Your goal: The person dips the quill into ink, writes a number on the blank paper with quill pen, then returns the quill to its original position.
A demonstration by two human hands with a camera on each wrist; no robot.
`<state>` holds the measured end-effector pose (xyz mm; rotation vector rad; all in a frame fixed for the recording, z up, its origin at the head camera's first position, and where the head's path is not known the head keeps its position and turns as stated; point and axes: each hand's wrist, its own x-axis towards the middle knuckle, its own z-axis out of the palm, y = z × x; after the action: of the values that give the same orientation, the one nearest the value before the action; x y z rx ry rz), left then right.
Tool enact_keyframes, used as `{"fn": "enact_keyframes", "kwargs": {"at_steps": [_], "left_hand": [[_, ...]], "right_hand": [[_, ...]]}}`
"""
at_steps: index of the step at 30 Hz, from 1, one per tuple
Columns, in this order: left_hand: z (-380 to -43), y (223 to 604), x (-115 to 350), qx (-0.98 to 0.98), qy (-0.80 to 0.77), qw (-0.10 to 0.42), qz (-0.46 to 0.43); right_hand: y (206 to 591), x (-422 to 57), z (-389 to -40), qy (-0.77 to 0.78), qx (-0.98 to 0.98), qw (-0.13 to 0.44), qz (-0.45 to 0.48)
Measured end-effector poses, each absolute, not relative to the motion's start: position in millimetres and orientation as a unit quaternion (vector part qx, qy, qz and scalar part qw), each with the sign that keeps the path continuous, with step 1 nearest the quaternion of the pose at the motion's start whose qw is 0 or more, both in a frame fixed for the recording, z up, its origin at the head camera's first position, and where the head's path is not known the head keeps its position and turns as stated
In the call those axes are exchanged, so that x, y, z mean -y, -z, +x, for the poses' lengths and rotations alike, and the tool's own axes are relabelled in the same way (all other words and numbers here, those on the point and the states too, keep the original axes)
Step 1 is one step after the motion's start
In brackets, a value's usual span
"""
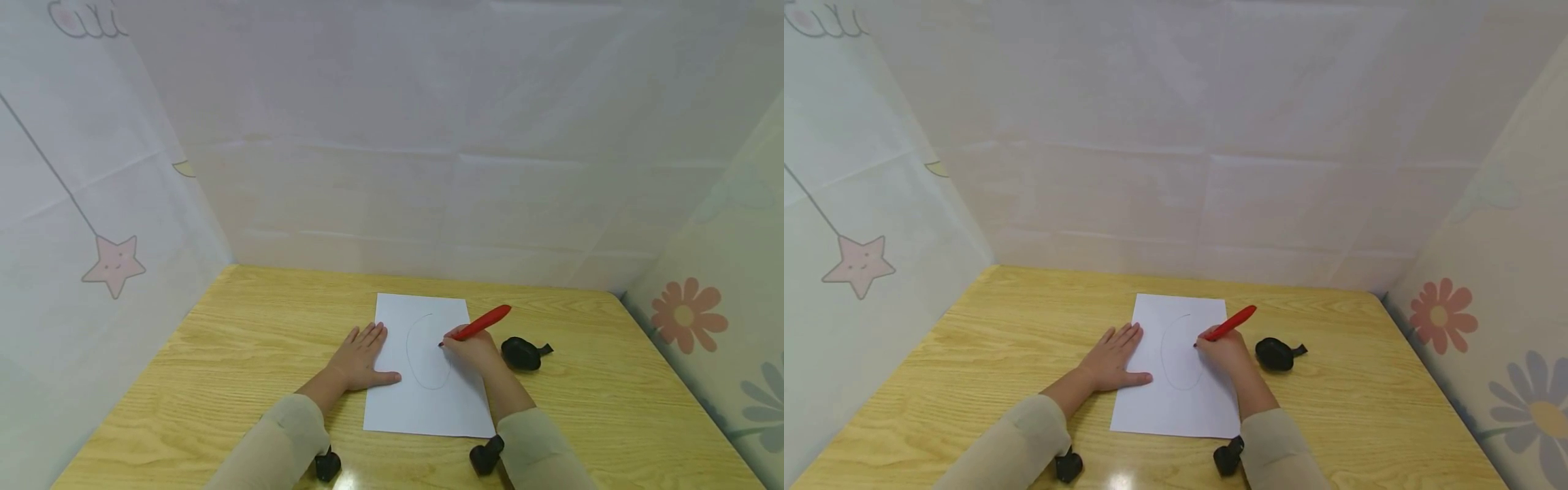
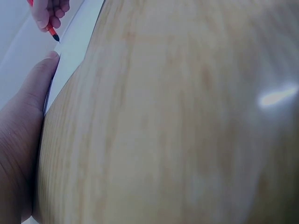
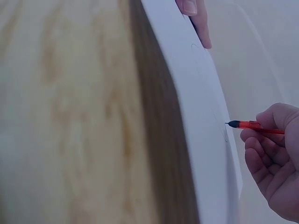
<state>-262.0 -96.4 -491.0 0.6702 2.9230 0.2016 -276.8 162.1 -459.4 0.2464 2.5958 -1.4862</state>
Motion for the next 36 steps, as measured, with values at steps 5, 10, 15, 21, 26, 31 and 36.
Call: {"fn": "enact_keyframes", "kwargs": {"at_steps": [5,10,15,21,26,31,36], "left_hand": [[-261.4,490.1,96.3,-0.970,-0.069,0.069,0.223],[-260.8,490.2,96.1,-0.970,-0.073,0.067,0.223],[-261.2,490.3,96.4,-0.970,-0.072,0.067,0.222],[-261.3,491.9,96.3,-0.970,-0.073,0.064,0.222],[-261.8,492.2,96.6,-0.971,-0.070,0.064,0.221],[-261.4,491.5,96.8,-0.971,-0.068,0.064,0.221],[-261.4,492.5,96.7,-0.971,-0.071,0.064,0.221]], "right_hand": [[458.6,-159.3,-277.2,0.493,-0.864,0.071,0.079],[459.3,-156.5,-279.4,0.496,-0.860,0.078,0.093],[459.9,-154.5,-280.5,0.498,-0.857,0.084,0.103],[462.0,-152.4,-282.9,0.501,-0.856,0.080,0.100],[465.3,-151.1,-285.8,0.507,-0.853,0.079,0.100],[468.6,-149.8,-287.3,0.508,-0.853,0.072,0.095],[470.2,-148.8,-287.3,0.508,-0.855,0.066,0.086]]}}
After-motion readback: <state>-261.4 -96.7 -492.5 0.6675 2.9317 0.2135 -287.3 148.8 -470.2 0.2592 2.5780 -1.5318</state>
